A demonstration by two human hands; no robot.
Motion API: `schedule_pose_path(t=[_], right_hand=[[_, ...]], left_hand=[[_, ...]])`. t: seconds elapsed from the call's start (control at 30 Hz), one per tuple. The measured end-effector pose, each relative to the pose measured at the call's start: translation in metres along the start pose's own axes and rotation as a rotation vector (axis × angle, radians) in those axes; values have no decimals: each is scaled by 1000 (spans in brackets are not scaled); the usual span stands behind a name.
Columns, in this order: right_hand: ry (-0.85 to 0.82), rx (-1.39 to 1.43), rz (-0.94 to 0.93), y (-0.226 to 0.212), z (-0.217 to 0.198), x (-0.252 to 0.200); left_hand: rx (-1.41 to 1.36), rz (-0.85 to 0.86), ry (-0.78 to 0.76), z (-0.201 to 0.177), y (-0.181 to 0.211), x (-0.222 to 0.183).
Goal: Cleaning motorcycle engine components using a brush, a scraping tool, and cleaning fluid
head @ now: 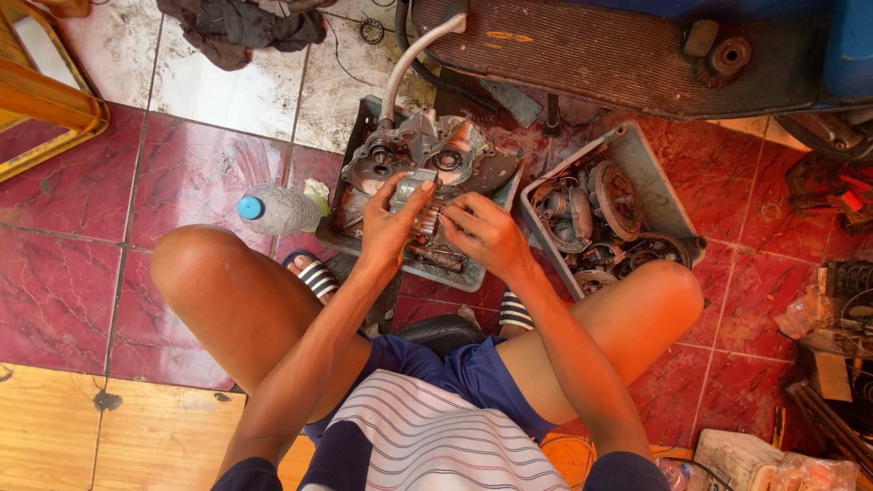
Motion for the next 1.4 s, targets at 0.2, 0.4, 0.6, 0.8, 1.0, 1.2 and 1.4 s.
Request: schedule_pose_path(t=[0.2,0.4,0.6,0.8,1.0,1.2,1.4], right_hand=[[-45,-109,-123,-11,0,2],[-51,-131,-154,-7,1,0],[-38,463,523,24,-1,-1],[-16,749,731,33,6,-16],[-21,577,515,21,-13,2],[-11,454,412,9,-20,11],[-33,367,369,4,-23,14]], left_hand=[[11,-68,6,6,10,-6],[4,-91,9,4,10,-5],[51,82,6,-13,-17,23],[68,252,-21,3,16,3],[64,132,-70,-2,0,15],[74,111,-73,2,8,8],[40,39,-119,-2,-1,16]])
Point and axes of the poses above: each hand's wrist, its own x-axis towards the middle knuckle, its own z-axis out of the palm, y = z × x, the point moved 6 cm from there along x, towards the middle knuckle, and after that the axes turned 4 degrees about -y, right-handed, at the moved point
